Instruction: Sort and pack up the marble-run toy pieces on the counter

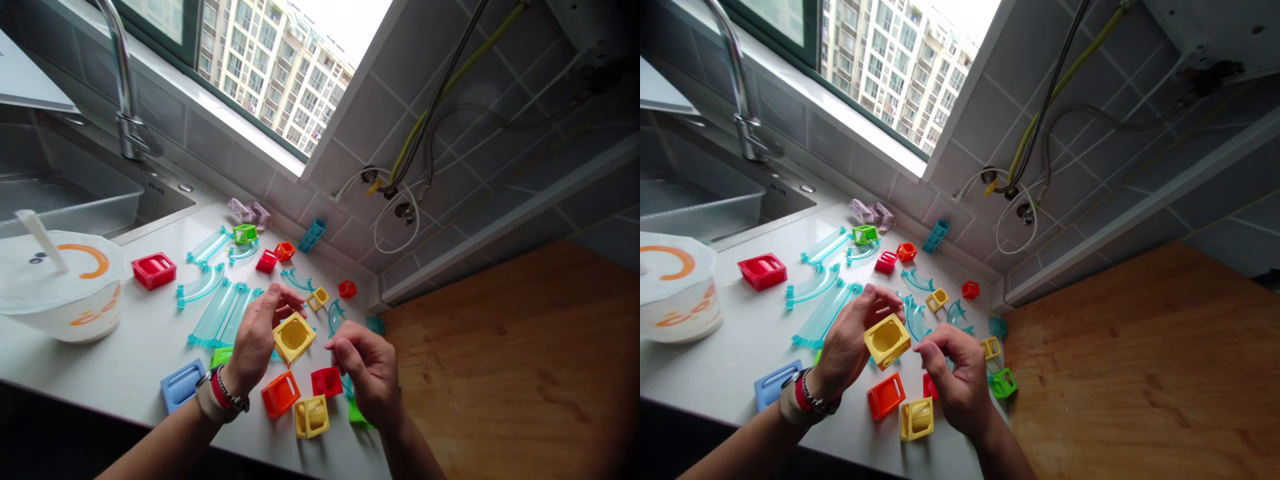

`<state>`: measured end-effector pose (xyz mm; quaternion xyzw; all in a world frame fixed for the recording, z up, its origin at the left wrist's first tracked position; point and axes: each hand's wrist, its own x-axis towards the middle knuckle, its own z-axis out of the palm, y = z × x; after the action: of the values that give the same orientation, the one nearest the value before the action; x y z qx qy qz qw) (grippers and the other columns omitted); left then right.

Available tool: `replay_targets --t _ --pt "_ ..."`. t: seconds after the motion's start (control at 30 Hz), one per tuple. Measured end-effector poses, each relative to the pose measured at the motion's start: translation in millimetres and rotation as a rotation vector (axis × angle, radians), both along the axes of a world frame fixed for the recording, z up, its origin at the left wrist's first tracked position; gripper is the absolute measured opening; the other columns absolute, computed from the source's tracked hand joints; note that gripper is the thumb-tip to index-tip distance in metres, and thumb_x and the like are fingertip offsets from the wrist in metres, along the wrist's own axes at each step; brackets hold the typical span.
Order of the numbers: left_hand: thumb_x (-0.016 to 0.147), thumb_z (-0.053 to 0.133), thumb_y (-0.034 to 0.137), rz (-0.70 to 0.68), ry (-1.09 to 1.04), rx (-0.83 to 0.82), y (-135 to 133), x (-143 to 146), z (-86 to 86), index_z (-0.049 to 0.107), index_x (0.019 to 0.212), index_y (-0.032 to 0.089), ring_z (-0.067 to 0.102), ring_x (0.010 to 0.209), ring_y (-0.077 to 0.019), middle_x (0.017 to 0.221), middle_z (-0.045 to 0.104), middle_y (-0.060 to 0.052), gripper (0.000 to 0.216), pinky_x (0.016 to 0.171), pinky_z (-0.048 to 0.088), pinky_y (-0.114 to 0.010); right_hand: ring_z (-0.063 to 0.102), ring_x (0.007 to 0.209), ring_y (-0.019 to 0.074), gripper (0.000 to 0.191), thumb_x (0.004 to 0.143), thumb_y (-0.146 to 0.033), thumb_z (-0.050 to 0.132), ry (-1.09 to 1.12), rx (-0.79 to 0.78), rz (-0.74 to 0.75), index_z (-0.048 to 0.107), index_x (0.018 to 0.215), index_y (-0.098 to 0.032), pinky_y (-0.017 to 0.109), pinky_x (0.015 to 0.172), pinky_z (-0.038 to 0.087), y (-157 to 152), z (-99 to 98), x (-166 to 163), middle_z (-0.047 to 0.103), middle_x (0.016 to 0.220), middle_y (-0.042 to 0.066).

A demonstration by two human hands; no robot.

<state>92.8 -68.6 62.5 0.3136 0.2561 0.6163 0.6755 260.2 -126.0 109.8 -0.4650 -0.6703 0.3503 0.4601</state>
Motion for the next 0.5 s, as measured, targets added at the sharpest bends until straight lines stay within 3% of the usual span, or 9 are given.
replay_targets --t 0.1,0.23,0.37,0.43,0.5 --pt "0.101 0.054 0.057 0.000 -0.064 0.004 -1.6 -1.0 2.1 0.068 0.089 0.017 0.066 0.074 -0.0174 0.079 0.067 -0.004 0.044 0.067 0.055 -0.026 0.034 0.041 0.0071 0.028 0.101 -0.040 0.061 0.486 -0.398 0.085 0.073 0.119 -0.022 0.020 0.041 0.028 -27.2 -25.0 -9.3 0.056 0.058 -0.005" --pt "0.100 0.059 0.053 -0.033 -0.082 0.128 -10.4 6.2 -0.4 0.068 0.089 0.016 0.065 0.076 -0.0174 0.083 0.066 -0.005 0.039 0.066 0.054 -0.026 0.022 0.028 0.0059 0.055 0.095 -0.055 0.061 0.902 -0.594 0.265 0.061 0.138 -0.021 0.018 0.029 0.023 -48.8 -47.4 -20.7 0.057 0.053 -0.008" --pt "0.102 0.058 0.047 -0.160 -0.068 0.277 -25.1 22.7 -11.8 0.069 0.094 0.016 0.066 0.077 -0.0185 0.085 0.067 -0.006 0.034 0.071 0.055 -0.029 0.019 0.019 0.0073 0.050 0.092 -0.069 0.055 1.054 -0.651 0.483 0.063 0.116 -0.026 0.018 0.026 0.025 -55.9 -57.9 -25.2 0.046 0.040 -0.013" --pt "0.102 0.057 0.048 -0.231 -0.031 0.323 -30.5 28.6 -15.9 0.069 0.096 0.016 0.068 0.080 -0.0206 0.085 0.070 -0.008 0.035 0.074 0.056 -0.032 0.018 0.020 0.0073 0.040 0.093 -0.069 0.053 1.089 -0.622 0.503 0.057 0.092 -0.029 0.017 0.029 0.025 -59.7 -60.3 -24.2 0.037 0.036 -0.014" --pt "0.103 0.055 0.051 -0.227 0.095 0.373 -32.7 30.6 -15.7 0.071 0.101 0.015 0.069 0.089 -0.0232 0.093 0.072 -0.011 0.039 0.078 0.056 -0.034 0.017 0.024 0.0075 0.042 0.093 -0.065 0.054 1.073 -0.583 0.445 0.045 0.076 -0.028 0.017 0.032 0.024 -66.1 -61.0 -20.0 0.028 0.035 -0.014"
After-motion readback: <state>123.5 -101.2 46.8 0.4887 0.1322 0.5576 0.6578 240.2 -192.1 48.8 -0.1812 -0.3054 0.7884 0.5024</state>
